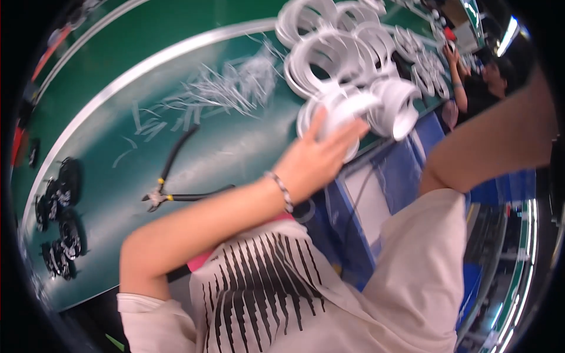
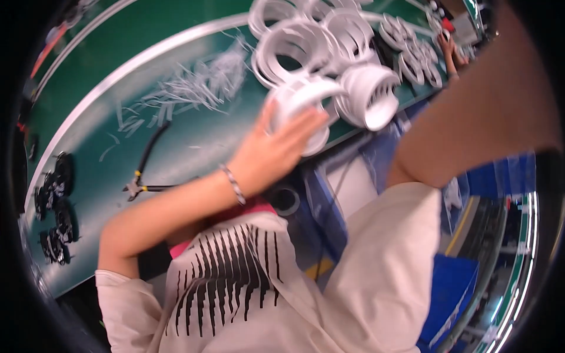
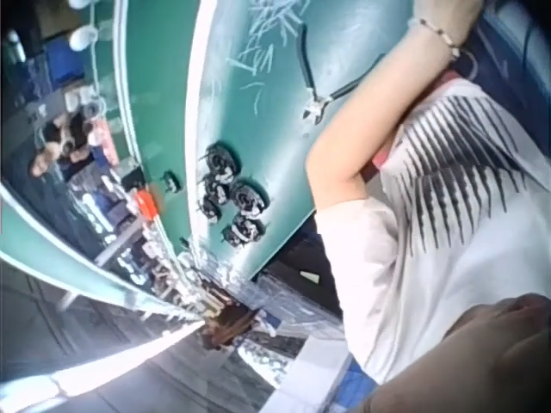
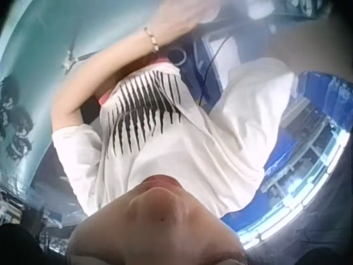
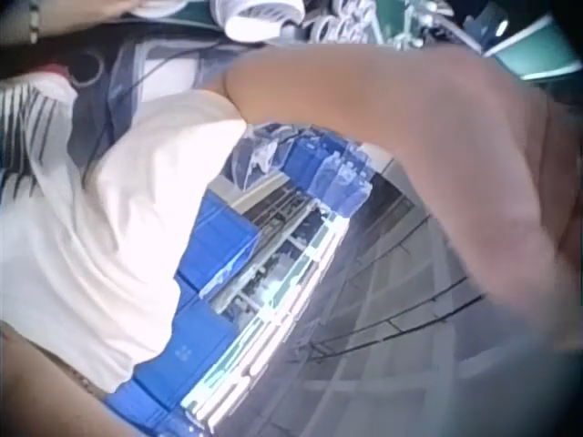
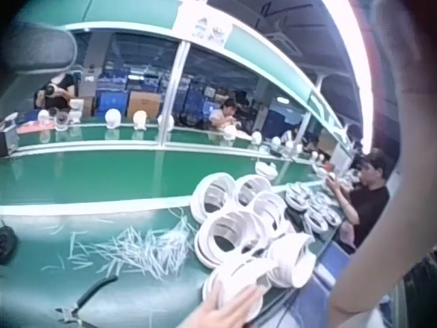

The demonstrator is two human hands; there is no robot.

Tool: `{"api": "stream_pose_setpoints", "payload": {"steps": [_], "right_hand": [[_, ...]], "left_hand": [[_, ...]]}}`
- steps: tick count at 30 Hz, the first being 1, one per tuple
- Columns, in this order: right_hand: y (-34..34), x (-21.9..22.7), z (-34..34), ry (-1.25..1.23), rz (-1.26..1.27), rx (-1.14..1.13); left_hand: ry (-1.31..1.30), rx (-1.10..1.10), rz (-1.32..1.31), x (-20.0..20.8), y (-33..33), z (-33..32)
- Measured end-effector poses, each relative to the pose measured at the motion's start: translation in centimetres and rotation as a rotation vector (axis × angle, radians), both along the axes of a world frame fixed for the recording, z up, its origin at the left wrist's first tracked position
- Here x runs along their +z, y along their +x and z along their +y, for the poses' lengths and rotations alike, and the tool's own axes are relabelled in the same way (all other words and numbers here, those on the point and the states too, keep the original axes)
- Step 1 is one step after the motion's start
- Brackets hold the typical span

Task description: Assembling electronic components and plastic housings on a factory production line.

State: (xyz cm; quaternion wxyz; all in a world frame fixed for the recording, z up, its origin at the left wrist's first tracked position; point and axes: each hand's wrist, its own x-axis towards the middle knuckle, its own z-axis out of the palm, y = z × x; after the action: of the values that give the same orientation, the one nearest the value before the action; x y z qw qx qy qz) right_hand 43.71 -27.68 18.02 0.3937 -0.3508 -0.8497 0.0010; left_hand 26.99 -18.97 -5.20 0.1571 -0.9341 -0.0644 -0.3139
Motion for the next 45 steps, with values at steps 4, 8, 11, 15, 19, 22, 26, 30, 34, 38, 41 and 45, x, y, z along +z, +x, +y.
{"api": "stream_pose_setpoints", "payload": {"steps": [4, 8, 11, 15, 19, 22, 26, 30, 34, 38, 41, 45], "right_hand": [[2.0, -1.0, -4.6, -0.039, -0.041, -0.071], [1.0, -8.5, -8.6, 0.028, 0.238, -0.222], [-2.6, -18.0, -9.8, 0.294, 0.373, -0.689], [-4.0, -27.1, -15.1, 0.018, 0.223, -1.146], [-3.8, -34.2, -19.6, -0.268, 0.24, -1.449], [-3.2, -39.9, -22.3, -0.518, 0.084, -1.486], [-2.9, -42.1, -22.3, -0.474, -0.058, -1.479], [-2.6, -42.5, -21.6, -0.408, -0.091, -1.526], [-2.5, -42.4, -21.3, -0.446, -0.108, -1.522], [-3.7, -42.8, -22.0, -0.455, -0.129, -1.515], [-3.9, -43.2, -22.3, -0.476, -0.134, -1.515], [-3.1, -43.5, -23.2, -0.457, -0.174, -1.514]], "left_hand": [[-0.16, -0.083, 0.109, 1.6, -0.3, 0.9], [-0.284, -0.218, 0.156, 1.7, -1.8, -0.3], [-0.292, -0.235, 0.186, 2.2, -4.8, -1.6], [-0.394, -0.098, 0.206, 1.2, -10.1, -3.0], [-0.421, 0.202, 0.503, -0.7, -14.7, -4.1], [-0.389, 0.341, 0.454, -1.9, -14.8, -3.4], [-0.347, 0.442, 0.422, -2.3, -13.7, -3.2], [-0.404, 0.454, 0.405, -1.8, -13.6, -3.3], [-0.408, 0.464, 0.383, -1.4, -13.7, -3.3], [-0.496, 0.443, 0.356, -1.3, -14.4, -3.3], [-0.523, 0.413, 0.345, -1.5, -14.9, -3.3], [-0.735, 0.268, 0.307, -0.8, -14.6, -3.0]]}}
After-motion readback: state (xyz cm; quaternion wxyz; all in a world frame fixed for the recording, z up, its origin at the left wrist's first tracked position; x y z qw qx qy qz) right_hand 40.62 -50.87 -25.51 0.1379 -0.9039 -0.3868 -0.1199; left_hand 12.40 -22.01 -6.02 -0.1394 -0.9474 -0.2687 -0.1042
